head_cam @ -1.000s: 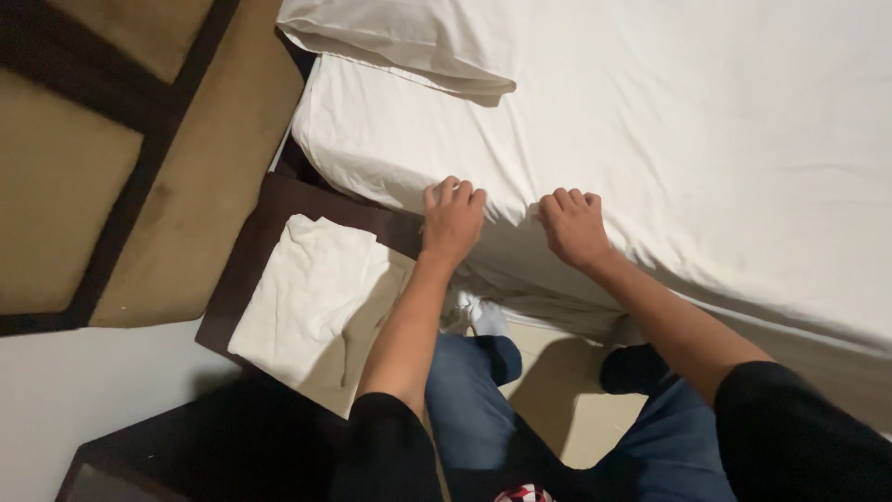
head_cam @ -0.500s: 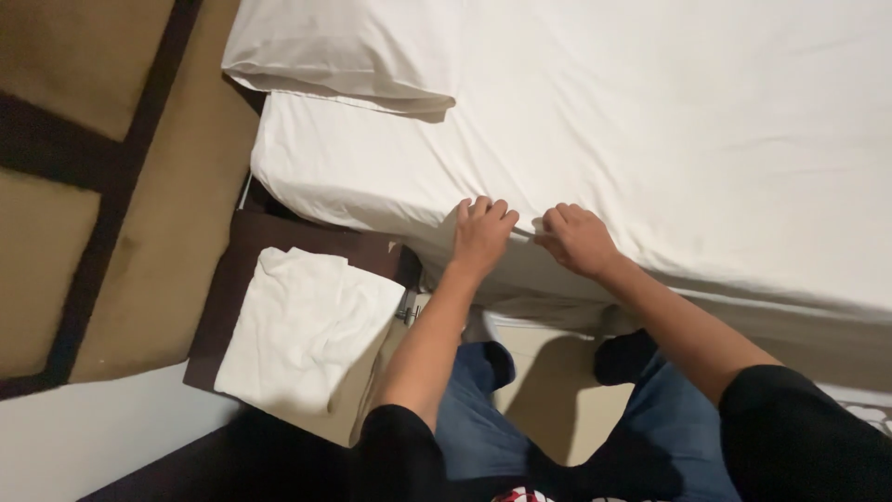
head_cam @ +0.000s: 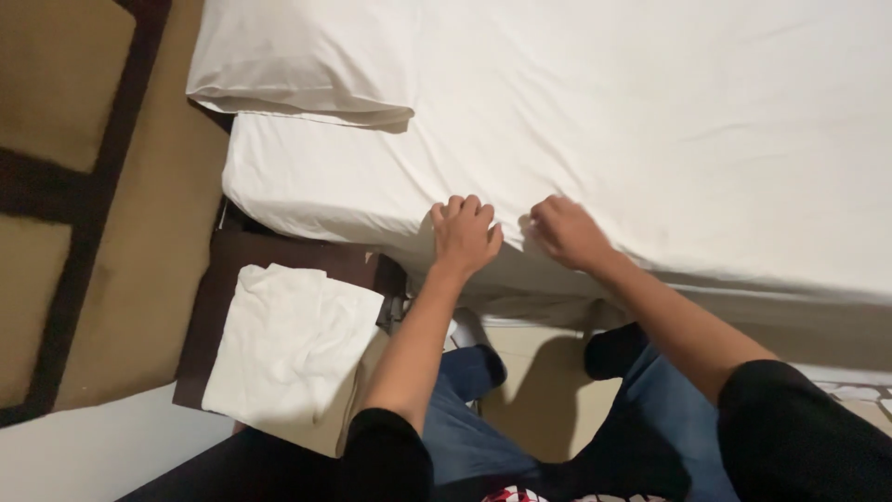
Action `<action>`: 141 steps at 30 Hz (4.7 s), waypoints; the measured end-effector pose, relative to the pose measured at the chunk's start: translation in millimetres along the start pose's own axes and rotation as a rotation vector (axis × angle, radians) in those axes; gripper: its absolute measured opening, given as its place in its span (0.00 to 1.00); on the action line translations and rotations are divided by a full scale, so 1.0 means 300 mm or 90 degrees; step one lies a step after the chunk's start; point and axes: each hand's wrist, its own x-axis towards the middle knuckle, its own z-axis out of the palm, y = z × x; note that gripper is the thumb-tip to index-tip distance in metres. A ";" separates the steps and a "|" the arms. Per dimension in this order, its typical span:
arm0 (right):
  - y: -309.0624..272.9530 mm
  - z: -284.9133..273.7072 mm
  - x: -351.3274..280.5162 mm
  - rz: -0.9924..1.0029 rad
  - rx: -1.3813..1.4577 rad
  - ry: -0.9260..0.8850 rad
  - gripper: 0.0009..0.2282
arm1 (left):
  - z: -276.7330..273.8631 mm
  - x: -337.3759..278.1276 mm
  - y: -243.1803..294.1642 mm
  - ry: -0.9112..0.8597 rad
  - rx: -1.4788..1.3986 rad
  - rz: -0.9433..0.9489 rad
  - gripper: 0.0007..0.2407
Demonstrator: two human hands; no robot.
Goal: The person smooths a white fitted sheet over a mattress, tucking the edges under the mattress at the corners and sides. They then move to a second bed and repeat the process of smoothing and tucking the sheet. Finally, they adjust a white pillow at the head of the bed.
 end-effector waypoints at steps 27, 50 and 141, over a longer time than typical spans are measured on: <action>0.329 -0.092 -0.227 0.167 -0.228 0.158 0.33 | 0.232 0.195 0.317 -0.147 0.054 -0.009 0.33; 0.321 -0.096 -0.221 0.193 -0.234 0.154 0.33 | 0.261 0.190 0.302 -0.129 0.046 0.011 0.33; 0.630 -0.482 -0.929 0.219 -0.175 0.195 0.02 | 0.472 0.189 1.033 -0.066 -0.153 0.292 0.05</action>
